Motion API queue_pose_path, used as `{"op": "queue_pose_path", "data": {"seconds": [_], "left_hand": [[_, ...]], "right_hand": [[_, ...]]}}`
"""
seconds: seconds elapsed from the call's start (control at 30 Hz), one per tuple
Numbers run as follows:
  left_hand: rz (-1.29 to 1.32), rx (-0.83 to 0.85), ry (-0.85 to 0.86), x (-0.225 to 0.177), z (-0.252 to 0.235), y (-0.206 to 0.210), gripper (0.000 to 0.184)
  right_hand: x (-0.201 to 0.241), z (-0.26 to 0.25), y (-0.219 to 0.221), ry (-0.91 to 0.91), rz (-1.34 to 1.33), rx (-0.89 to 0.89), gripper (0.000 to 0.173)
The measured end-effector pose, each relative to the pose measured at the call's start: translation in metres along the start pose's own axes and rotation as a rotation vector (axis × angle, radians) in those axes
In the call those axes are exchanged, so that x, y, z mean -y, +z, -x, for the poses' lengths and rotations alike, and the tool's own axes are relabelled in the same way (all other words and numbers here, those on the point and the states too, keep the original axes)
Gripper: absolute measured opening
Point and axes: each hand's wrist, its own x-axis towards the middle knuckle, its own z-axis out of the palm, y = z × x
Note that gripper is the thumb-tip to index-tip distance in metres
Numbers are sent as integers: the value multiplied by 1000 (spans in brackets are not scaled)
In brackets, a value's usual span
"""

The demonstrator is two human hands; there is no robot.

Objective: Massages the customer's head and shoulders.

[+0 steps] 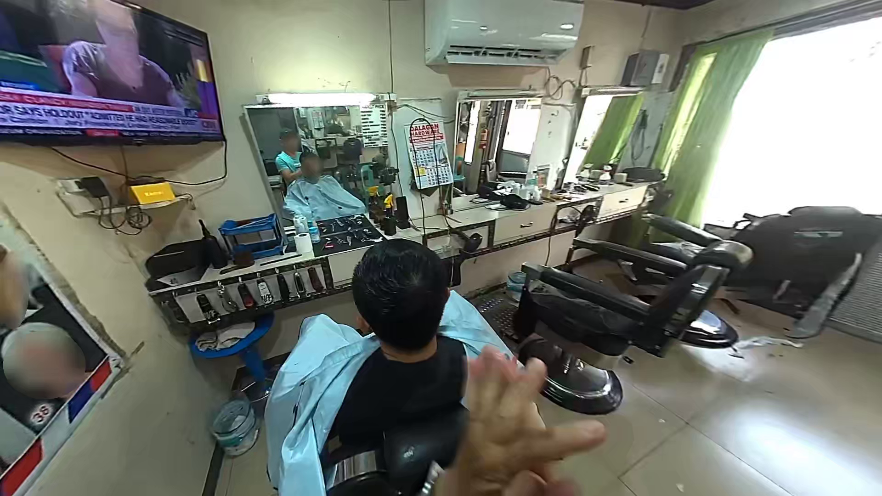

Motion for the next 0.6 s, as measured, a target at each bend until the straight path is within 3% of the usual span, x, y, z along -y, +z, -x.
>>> {"op": "queue_pose_path", "data": {"seconds": [0.07, 0.1, 0.17, 0.23, 0.3, 0.4, 0.47, 0.6], "left_hand": [[-352, -74, 107, 22, -18, -38, 50], [-439, -80, 132, 32, -25, -56, 41], [-480, 11, 28, 45, -35, -89, 28], [-504, -11, -167, 53, -39, -118, 27], [-462, -169, -357, 53, -41, -145, 36], [-341, -446, -410, 59, -49, -169, 45], [-441, -481, -394, 69, -51, -175, 43], [-477, -468, -447, 116, -36, -160, 61]], "right_hand": [[-9, -28, -10, -152, 216, 340, 50], [-15, -48, -21, -208, 258, 400, 42], [-24, -88, -49, -207, 279, 335, 23], [-23, -129, -78, -92, 219, 211, 20], [-21, -171, -103, -86, 134, 165, 35], [-31, -228, -116, -216, 68, 207, 48], [-49, -256, -113, -302, 196, 240, 49], [-97, -275, -72, -274, 221, 271, 71]]}}
